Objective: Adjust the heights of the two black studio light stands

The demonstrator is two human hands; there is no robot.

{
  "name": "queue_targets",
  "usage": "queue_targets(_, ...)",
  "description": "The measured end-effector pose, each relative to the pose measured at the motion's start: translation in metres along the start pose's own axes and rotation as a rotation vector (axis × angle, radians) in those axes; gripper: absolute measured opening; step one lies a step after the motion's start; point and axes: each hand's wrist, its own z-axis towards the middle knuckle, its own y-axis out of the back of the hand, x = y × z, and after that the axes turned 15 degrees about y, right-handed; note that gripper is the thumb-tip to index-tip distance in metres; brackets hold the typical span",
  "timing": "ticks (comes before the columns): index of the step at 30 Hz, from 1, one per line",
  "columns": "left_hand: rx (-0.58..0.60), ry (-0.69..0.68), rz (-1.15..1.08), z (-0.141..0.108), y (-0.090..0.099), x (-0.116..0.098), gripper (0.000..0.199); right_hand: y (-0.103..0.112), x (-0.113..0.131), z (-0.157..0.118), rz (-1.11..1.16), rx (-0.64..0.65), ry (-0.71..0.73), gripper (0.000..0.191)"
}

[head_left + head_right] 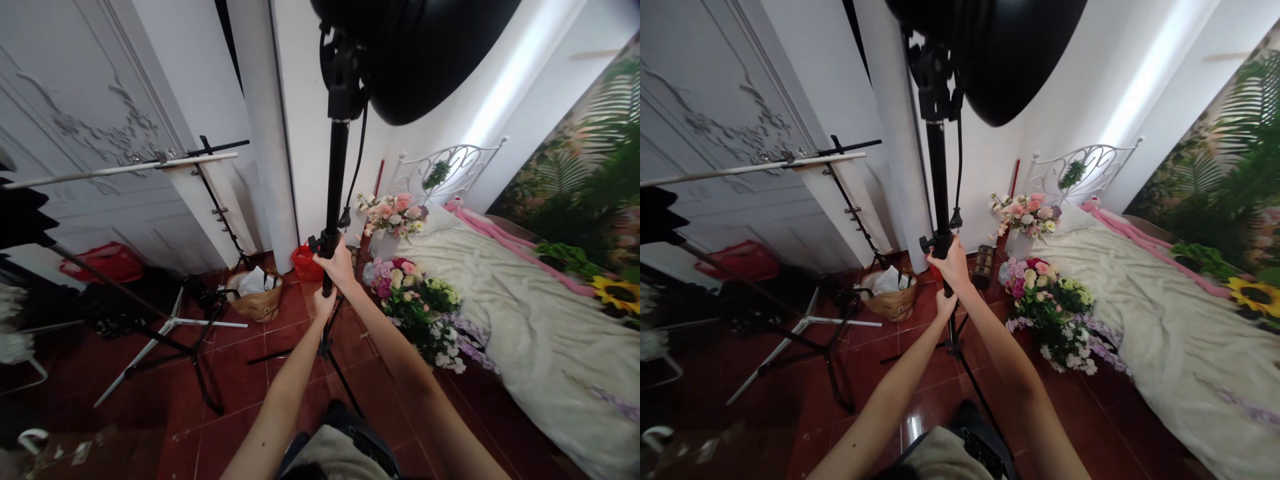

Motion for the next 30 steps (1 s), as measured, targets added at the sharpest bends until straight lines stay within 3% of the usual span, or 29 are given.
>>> queue_targets(5, 0.009, -0.026, -0.017, 0.003, -0.002, 0.002, 0.019, -0.001, -0.003, -0.007, -0.031, 0.0, -0.022, 0.051)
queue_targets(10, 0.007, -0.032, -0.049, 0.005, -0.005, 0.006, 0.023, 0.018, -0.03, -0.027, 0.095, 0.14, 0.063, 0.053)
queue_targets(13, 0.019, -0.023, -0.081, 0.006, -0.006, 0.007, 0.024, 0.026, -0.062, -0.07, 0.095, 0.139, 0.062, 0.045)
queue_targets(17, 0.017, -0.021, -0.088, 0.009, -0.007, 0.01, 0.027, 0.023, -0.09, -0.153, -0.007, 0.088, -0.011, 0.037)
queue_targets(20, -0.003, -0.01, -0.081, 0.011, -0.008, 0.014, 0.028, 0.013, -0.096, -0.206, -0.037, 0.19, -0.044, 0.046)
queue_targets(22, -0.01, -0.009, -0.064, 0.012, -0.009, 0.016, 0.029, 0.004, -0.1, -0.227, -0.05, 0.259, -0.068, 0.052)
queue_targets(25, -0.011, -0.026, -0.042, 0.013, -0.01, 0.018, 0.028, -0.008, -0.109, -0.235, -0.073, 0.321, -0.116, 0.057)
queue_targets(30, 0.004, -0.04, -0.059, 0.013, -0.01, 0.018, 0.027, -0.017, -0.13, -0.211, -0.086, 0.351, -0.069, 0.056)
